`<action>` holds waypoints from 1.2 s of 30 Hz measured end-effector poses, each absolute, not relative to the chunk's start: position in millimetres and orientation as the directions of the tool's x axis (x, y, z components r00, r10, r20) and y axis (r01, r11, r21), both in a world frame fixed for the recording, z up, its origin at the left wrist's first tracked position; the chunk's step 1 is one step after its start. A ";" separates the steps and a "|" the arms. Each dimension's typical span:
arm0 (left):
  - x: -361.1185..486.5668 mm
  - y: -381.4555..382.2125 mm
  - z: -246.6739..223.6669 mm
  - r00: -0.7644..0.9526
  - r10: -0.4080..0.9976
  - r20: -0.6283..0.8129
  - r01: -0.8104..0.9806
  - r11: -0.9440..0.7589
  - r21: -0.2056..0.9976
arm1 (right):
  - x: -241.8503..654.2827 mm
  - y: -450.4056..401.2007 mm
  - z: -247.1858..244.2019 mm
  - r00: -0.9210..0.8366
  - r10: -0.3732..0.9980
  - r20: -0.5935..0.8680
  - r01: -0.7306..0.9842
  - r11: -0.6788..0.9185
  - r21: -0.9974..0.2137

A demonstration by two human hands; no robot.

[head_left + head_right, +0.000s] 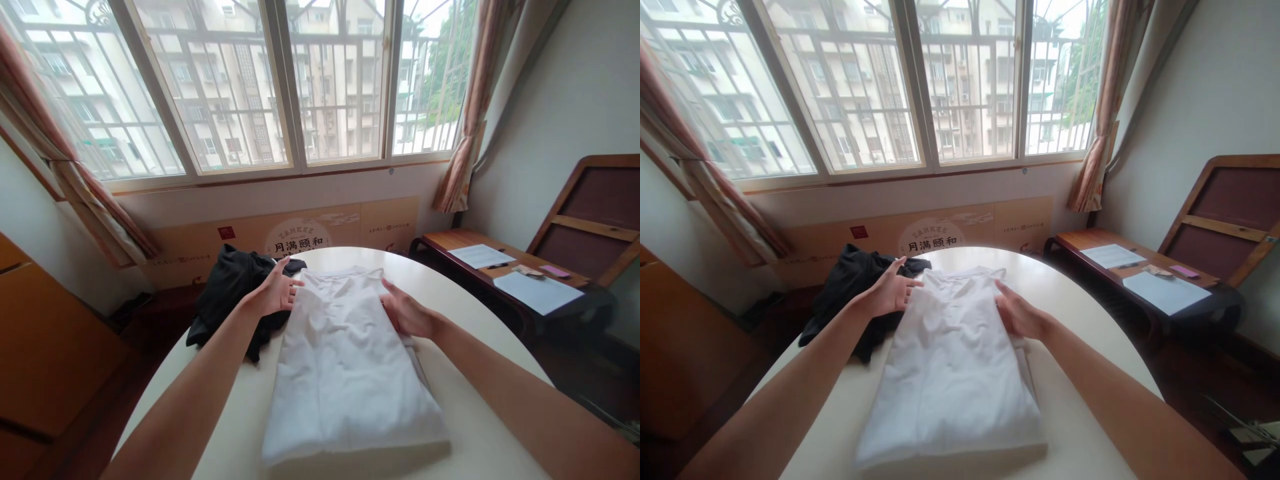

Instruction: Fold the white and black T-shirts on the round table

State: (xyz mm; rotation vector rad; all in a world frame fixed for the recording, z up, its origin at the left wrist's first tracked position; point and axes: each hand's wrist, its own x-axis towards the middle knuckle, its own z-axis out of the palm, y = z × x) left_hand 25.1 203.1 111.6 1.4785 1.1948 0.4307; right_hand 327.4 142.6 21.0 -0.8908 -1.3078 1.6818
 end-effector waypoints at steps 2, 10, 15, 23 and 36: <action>11.5 214.7 95.7 0.395 0.823 -0.408 0.419 0.233 0.878 | 327.6 148.2 12.5 -0.413 0.904 -0.109 -0.196 -0.205 -0.959; -4.9 211.4 61.3 0.376 0.911 -0.169 0.593 -0.097 0.799 | 322.2 147.9 7.3 -0.215 0.965 -0.147 -0.058 -0.163 -0.985; 18.6 243.6 87.3 0.379 0.925 0.040 0.332 -0.176 0.927 | 344.6 166.6 37.6 -0.223 0.974 -0.038 -0.113 -0.064 -0.992; 58.1 309.2 72.5 -0.036 0.992 0.120 0.718 -0.058 0.693 | 356.6 254.6 45.6 0.260 0.965 -0.035 0.439 -0.151 -0.886; 58.5 170.6 -16.7 0.513 0.843 0.162 0.835 -0.534 0.135 | 246.1 131.6 -18.5 -0.176 0.981 0.076 0.927 0.192 -0.321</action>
